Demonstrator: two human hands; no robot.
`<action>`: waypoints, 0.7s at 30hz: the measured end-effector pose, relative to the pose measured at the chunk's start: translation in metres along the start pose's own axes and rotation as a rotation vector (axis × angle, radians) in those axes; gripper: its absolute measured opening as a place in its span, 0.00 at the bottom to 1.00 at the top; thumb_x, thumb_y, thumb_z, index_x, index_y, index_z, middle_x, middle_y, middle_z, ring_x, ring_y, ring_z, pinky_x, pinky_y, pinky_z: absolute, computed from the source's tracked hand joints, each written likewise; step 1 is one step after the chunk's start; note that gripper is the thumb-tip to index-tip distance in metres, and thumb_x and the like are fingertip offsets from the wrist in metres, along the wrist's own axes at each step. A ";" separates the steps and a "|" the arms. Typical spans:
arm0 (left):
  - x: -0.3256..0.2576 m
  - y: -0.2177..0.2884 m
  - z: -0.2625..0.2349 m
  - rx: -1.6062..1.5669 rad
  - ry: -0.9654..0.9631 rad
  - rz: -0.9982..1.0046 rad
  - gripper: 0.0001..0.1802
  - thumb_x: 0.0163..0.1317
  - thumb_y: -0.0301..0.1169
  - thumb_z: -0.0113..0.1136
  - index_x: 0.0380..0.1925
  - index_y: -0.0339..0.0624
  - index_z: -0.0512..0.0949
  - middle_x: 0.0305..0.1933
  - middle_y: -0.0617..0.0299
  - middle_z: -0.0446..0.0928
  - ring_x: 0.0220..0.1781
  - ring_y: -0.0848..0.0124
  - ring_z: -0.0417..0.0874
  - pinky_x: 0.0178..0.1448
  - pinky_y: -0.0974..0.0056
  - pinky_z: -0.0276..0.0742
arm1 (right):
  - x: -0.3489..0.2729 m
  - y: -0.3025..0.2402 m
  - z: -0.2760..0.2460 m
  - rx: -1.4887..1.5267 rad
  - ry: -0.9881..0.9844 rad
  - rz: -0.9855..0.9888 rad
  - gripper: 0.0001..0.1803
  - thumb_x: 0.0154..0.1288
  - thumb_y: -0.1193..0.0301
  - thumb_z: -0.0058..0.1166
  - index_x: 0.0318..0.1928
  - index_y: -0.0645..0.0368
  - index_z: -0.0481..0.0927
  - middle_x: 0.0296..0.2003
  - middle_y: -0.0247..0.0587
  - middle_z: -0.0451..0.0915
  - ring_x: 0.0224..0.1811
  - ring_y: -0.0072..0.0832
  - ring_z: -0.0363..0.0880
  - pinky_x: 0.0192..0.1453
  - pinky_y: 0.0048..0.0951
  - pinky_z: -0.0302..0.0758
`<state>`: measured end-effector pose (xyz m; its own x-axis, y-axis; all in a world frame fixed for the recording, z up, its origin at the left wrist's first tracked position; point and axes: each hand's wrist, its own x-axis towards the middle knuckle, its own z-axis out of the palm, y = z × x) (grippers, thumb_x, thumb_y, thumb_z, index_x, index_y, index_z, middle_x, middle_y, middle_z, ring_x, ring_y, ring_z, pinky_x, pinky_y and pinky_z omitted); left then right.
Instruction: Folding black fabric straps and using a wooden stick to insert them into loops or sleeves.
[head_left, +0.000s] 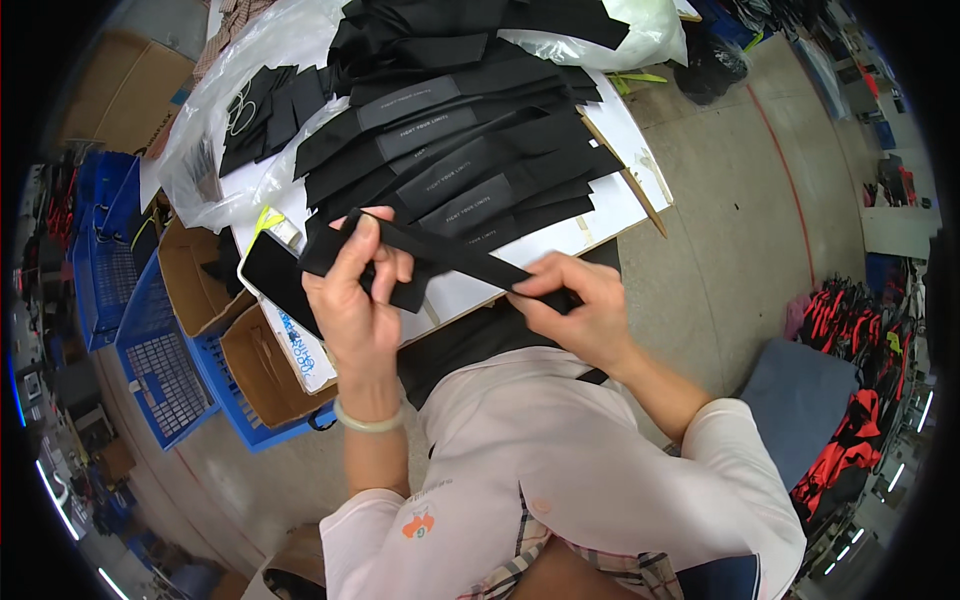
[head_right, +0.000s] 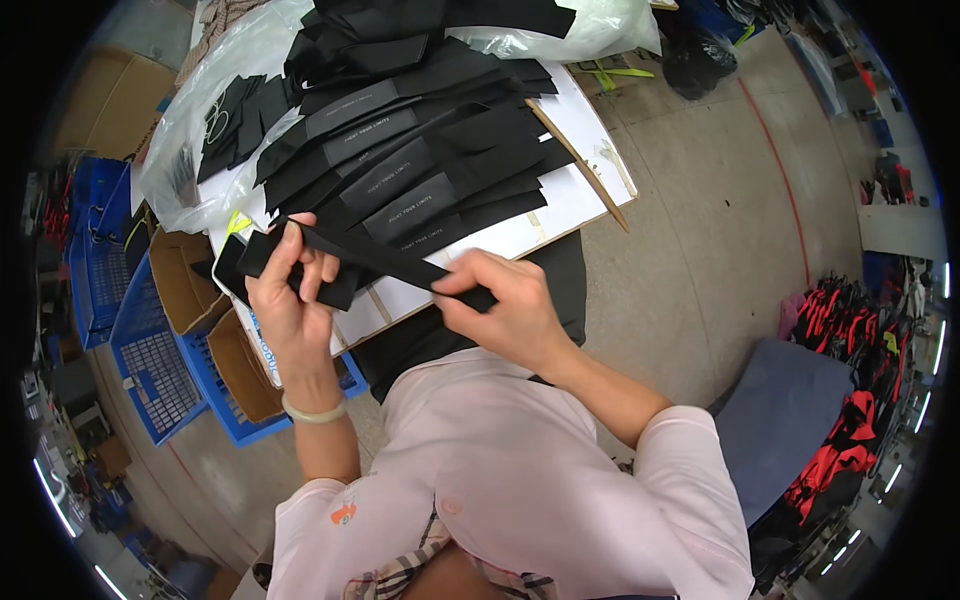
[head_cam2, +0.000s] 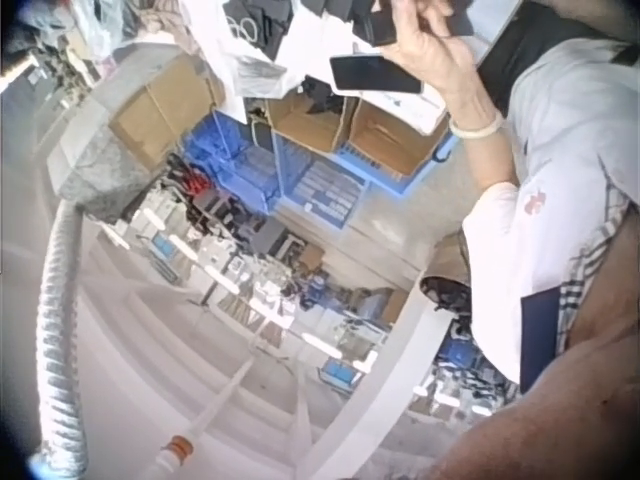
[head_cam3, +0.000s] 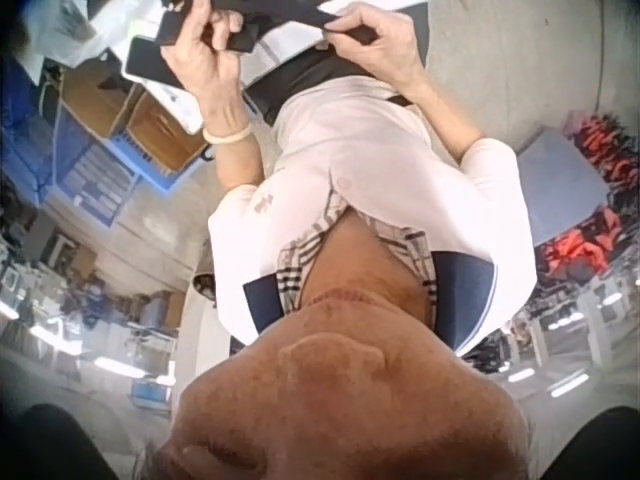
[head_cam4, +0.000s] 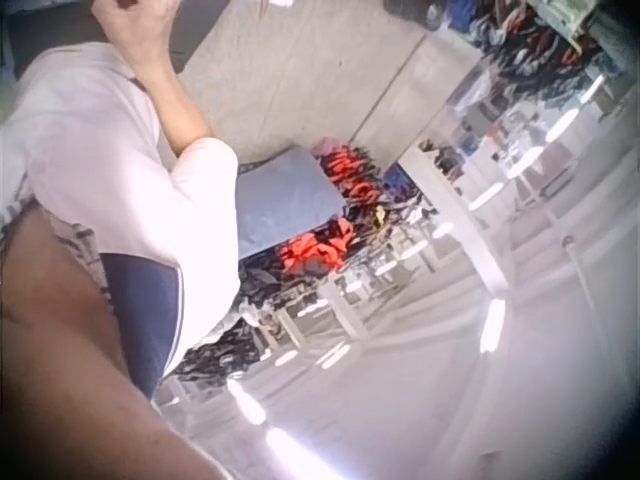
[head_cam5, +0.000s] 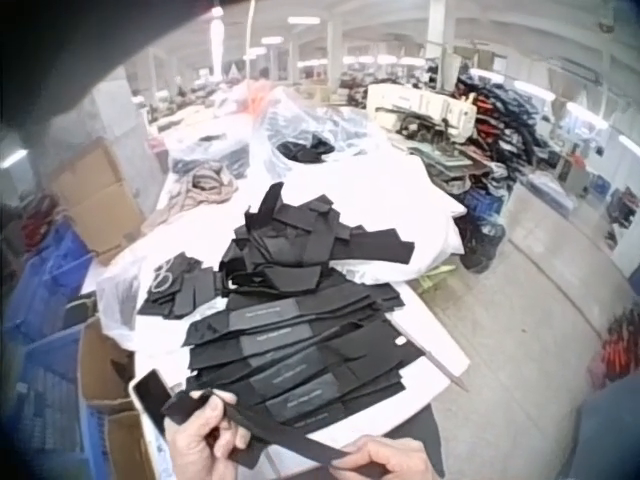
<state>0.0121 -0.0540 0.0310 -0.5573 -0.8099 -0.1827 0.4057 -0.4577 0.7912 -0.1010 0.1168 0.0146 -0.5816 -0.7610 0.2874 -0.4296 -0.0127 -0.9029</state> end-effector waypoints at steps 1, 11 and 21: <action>0.003 0.001 -0.004 0.034 0.006 -0.016 0.08 0.60 0.23 0.55 0.33 0.25 0.77 0.15 0.64 0.68 0.11 0.79 0.59 0.22 0.69 0.62 | -0.008 0.002 -0.007 0.008 -0.007 0.016 0.07 0.44 0.82 0.64 0.27 0.66 0.80 0.26 0.41 0.80 0.23 0.21 0.77 0.26 0.19 0.70; 0.007 -0.012 0.003 0.226 -0.197 -0.136 0.03 0.56 0.21 0.58 0.29 0.31 0.75 0.30 0.53 0.79 0.12 0.81 0.63 0.21 0.70 0.69 | -0.028 0.021 -0.066 -0.234 -0.309 0.132 0.25 0.45 0.66 0.69 0.44 0.62 0.77 0.40 0.47 0.80 0.41 0.39 0.80 0.46 0.33 0.75; -0.012 -0.032 0.022 -0.110 -0.229 -0.394 0.07 0.61 0.26 0.55 0.32 0.30 0.76 0.17 0.64 0.69 0.12 0.78 0.62 0.21 0.70 0.64 | 0.028 -0.008 0.018 0.550 0.021 0.308 0.10 0.56 0.77 0.61 0.37 0.66 0.76 0.29 0.39 0.81 0.26 0.18 0.80 0.31 0.18 0.77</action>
<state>-0.0104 -0.0213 0.0210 -0.8247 -0.4704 -0.3140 0.1984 -0.7605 0.6183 -0.1019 0.0841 0.0239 -0.6379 -0.7700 -0.0106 0.1747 -0.1313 -0.9758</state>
